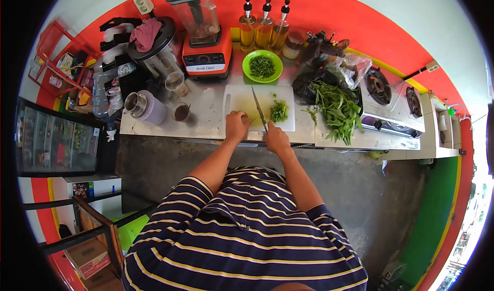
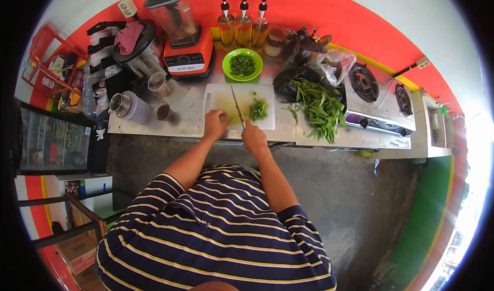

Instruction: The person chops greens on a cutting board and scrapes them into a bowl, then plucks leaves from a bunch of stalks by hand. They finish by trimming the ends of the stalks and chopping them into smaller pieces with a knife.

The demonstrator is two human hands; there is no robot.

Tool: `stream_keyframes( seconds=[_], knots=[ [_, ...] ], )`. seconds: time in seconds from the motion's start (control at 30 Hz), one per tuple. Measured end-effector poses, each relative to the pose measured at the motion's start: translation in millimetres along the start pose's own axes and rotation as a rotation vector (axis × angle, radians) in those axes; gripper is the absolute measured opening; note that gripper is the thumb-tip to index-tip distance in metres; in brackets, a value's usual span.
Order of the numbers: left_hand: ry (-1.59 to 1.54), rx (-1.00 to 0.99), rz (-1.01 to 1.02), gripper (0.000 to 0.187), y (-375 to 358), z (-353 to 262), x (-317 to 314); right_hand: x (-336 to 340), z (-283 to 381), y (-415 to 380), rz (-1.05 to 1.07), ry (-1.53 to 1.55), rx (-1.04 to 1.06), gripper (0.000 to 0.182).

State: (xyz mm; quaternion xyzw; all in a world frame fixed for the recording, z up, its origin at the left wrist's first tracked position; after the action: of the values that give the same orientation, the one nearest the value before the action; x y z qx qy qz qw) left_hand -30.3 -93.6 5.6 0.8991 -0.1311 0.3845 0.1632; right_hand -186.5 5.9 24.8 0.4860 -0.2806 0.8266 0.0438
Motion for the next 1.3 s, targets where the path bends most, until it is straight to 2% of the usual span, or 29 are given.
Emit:
stream_keyframes(
  seconds=[0.07, 0.3, 0.33, 0.37, 0.4, 0.43, 0.5, 0.53, 0.6, 0.63, 0.7, 0.77, 0.9, 1.1, 1.17, 1.3],
  knots=[
    [-0.028, 0.009, 0.039, 0.025, 0, 6, -1, -3, 4, 3, 0.011, -0.063, -0.005, 0.035],
    [-0.033, 0.072, 0.137, 0.039, 7, 22, -18, -7, 6, 0, -0.005, -0.278, -0.002, 0.035],
    [-0.033, 0.079, 0.136, 0.039, 5, 10, -8, -8, 4, 0, 0.041, -0.295, -0.021, 0.043],
    [0.043, 0.161, 0.155, 0.048, 2, 4, 0, -9, 4, -1, 0.086, -0.312, -0.037, 0.051],
    [0.12, 0.243, 0.174, 0.058, 0, 0, 8, -9, 6, -1, 0.091, -0.314, -0.031, 0.051],
    [0.123, 0.25, 0.172, 0.058, -1, -1, 8, -10, 4, -1, 0.104, -0.315, -0.06, 0.049],
    [0.196, 0.238, 0.107, 0.091, -1, -2, 14, -13, 5, 1, 0.122, -0.318, -0.087, 0.047],
    [0.196, 0.242, 0.112, 0.091, -2, 0, 14, -14, 7, 4, 0.117, -0.319, -0.1, 0.044],
    [0.255, 0.303, 0.232, 0.121, -1, 8, 5, -11, 8, 11, 0.115, -0.321, -0.119, 0.041],
    [0.252, 0.306, 0.235, 0.121, 0, 10, 6, -9, 11, 17, 0.14, -0.361, -0.099, 0.044],
    [0.153, 0.391, 0.349, 0.133, -3, 20, 0, -1, 18, 16, 0.165, -0.402, -0.074, 0.047],
    [0.146, 0.382, 0.34, 0.135, -2, 28, -3, 8, 26, 8, 0.24, -0.419, -0.068, 0.057],
    [0.141, 0.358, 0.349, 0.14, 0, 35, -6, -14, 22, -1, 0.227, -0.394, -0.06, 0.061],
    [0.124, 0.314, 0.377, 0.141, -4, 39, -7, -15, 21, 8, 0.227, -0.271, -0.039, 0.052],
    [0.142, 0.311, 0.378, 0.14, -4, 40, -7, -6, 24, 5, 0.19, -0.174, -0.039, 0.039],
    [0.165, 0.321, 0.416, 0.139, -4, 40, -8, -19, 17, 2, 0.226, -0.193, -0.048, 0.038]
  ],
)
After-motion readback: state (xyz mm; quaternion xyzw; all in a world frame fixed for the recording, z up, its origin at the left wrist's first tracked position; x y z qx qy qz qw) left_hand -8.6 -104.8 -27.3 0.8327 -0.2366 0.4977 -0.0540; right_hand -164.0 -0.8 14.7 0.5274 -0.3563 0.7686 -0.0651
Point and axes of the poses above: each hand's wrist, its own y-axis towards the middle knuckle, its own x-axis out of the back of the hand, z = x × y, the point moved 9 cm from there along y, towards the middle knuckle, and after that the axes turned 8 degrees about -x, right-handed, at the moved point
